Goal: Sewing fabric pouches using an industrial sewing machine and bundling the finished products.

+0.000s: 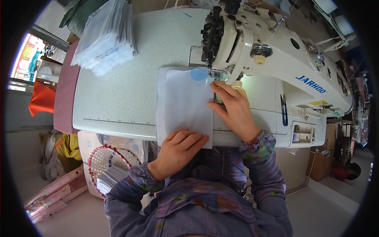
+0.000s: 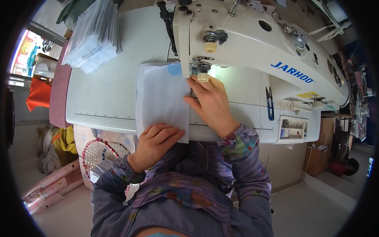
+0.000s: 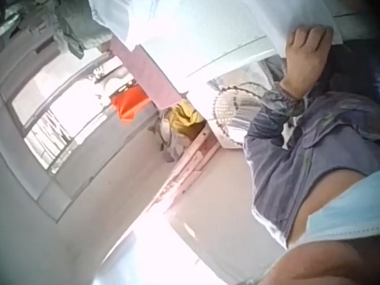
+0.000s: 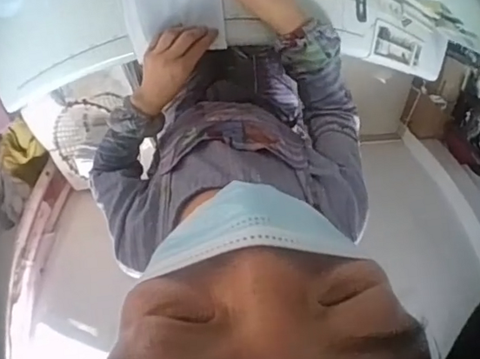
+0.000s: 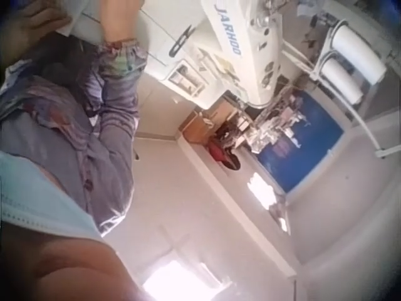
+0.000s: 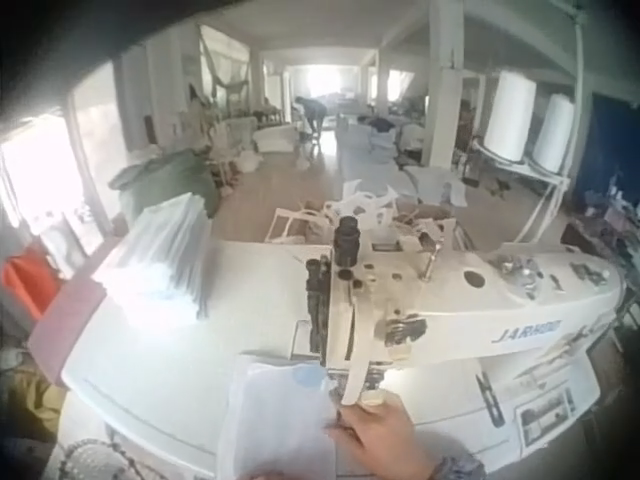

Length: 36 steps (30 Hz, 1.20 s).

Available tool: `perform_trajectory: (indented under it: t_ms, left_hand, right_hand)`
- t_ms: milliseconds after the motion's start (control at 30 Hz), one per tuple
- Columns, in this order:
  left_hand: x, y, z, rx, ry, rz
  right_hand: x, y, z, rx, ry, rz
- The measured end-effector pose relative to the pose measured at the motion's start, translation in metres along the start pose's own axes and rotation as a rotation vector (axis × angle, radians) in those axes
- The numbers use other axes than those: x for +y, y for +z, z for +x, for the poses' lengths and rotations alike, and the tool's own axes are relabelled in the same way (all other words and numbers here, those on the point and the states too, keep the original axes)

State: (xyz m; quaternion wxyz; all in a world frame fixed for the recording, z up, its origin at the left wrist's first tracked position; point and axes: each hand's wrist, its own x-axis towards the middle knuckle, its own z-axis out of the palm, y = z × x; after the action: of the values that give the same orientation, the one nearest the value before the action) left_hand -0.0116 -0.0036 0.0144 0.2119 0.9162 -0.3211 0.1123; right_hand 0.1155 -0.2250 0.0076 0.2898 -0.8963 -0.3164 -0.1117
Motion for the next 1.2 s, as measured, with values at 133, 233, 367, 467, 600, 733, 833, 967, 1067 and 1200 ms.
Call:
perform_trajectory:
  t_ms: [133,233,367,467,600,733,833,967,1067,1200]
  left_hand:
    - [-0.011,-0.004,0.007,-0.009,-0.032,-0.008]
    - [-0.019,-0.003,0.018,0.0,-0.043,-0.004]
    - [-0.03,0.003,0.033,0.004,-0.028,-0.039]
    - [-0.035,0.004,0.033,0.063,-0.046,-0.018]
    - [-0.038,0.006,0.029,0.06,-0.036,0.007]
    - [-0.035,0.005,0.032,0.077,-0.047,-0.002]
    - [-0.034,0.005,0.032,0.07,-0.042,0.003]
    - [-0.037,0.009,0.034,0.069,-0.01,-0.034]
    - [-0.038,0.007,0.027,0.083,0.004,-0.06]
    - [-0.039,0.001,0.028,0.057,0.004,-0.086]
  right_hand:
    - [-0.003,0.001,0.0,-0.03,0.04,0.046]
    - [-0.001,0.001,-0.002,0.001,-0.002,0.016]
    - [-0.005,-0.016,-0.012,-0.034,0.098,0.015]
    - [-0.014,-0.042,-0.044,-0.015,0.133,-0.071]
    - [-0.003,-0.069,-0.178,0.117,0.533,-0.379]
    - [-0.004,-0.106,-0.382,0.146,1.594,-0.497]
    - [-0.02,-0.129,-0.375,0.367,1.319,-0.695]
    - [-0.039,-0.108,-0.227,0.555,0.91,-0.234]
    - [-0.044,-0.068,-0.109,0.19,0.363,-0.007]
    - [-0.009,-0.019,-0.016,0.024,0.086,0.094]
